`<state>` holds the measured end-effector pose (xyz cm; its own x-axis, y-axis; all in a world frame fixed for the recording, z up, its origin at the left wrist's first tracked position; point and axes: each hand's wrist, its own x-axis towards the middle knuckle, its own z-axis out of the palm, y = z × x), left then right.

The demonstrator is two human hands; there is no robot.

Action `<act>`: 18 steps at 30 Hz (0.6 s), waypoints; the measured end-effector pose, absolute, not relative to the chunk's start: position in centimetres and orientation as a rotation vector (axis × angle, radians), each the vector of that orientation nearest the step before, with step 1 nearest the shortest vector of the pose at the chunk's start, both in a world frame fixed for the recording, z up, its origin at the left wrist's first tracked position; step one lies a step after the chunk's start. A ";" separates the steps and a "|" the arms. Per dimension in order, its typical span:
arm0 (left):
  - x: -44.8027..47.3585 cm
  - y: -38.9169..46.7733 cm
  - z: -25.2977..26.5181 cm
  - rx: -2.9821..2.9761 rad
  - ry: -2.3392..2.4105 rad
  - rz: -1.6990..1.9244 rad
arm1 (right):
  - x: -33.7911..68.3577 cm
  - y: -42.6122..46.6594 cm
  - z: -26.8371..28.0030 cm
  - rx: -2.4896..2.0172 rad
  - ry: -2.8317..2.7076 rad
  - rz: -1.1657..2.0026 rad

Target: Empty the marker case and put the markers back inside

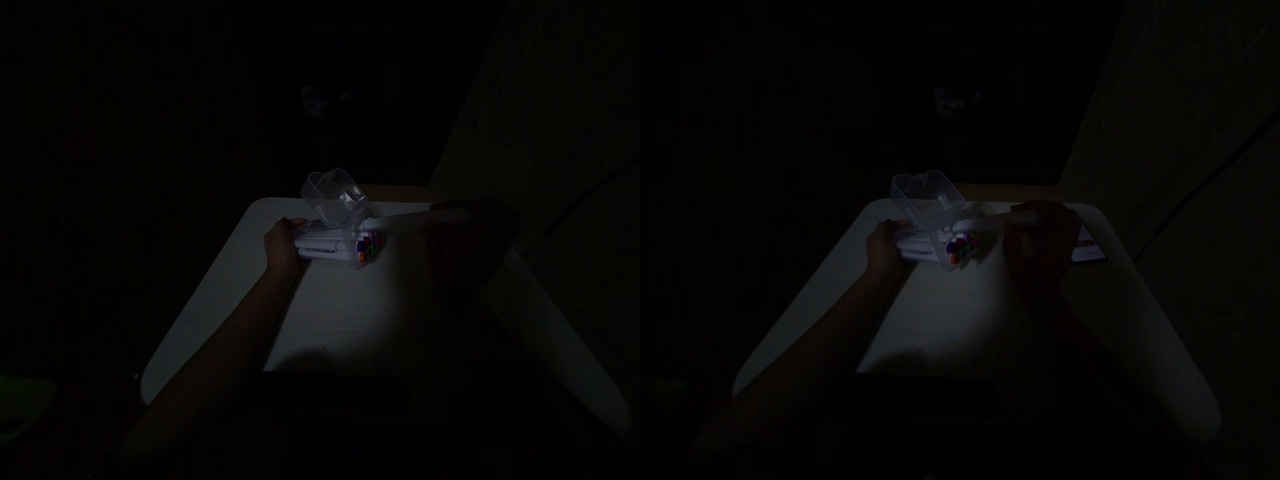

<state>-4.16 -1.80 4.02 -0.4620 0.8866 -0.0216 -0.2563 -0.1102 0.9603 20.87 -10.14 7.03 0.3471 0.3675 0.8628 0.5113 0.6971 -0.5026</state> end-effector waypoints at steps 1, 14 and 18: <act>-4.1 -1.8 4.1 0.749 1.304 1.702 | 20.7 -10.1 7.1 -0.857 -1.253 -0.180; -4.3 -1.6 3.6 0.763 1.278 1.718 | 22.6 -9.2 5.9 -0.866 -1.318 -0.130; -4.2 -1.7 3.9 0.758 1.285 1.705 | 21.8 -10.0 6.4 -0.943 -1.272 -0.057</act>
<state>-4.16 -1.75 3.86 -0.4568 0.8893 -0.0229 -0.2670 -0.1125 0.9571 21.78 -10.03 6.40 0.3456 0.4481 0.8245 0.5203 0.6397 -0.5658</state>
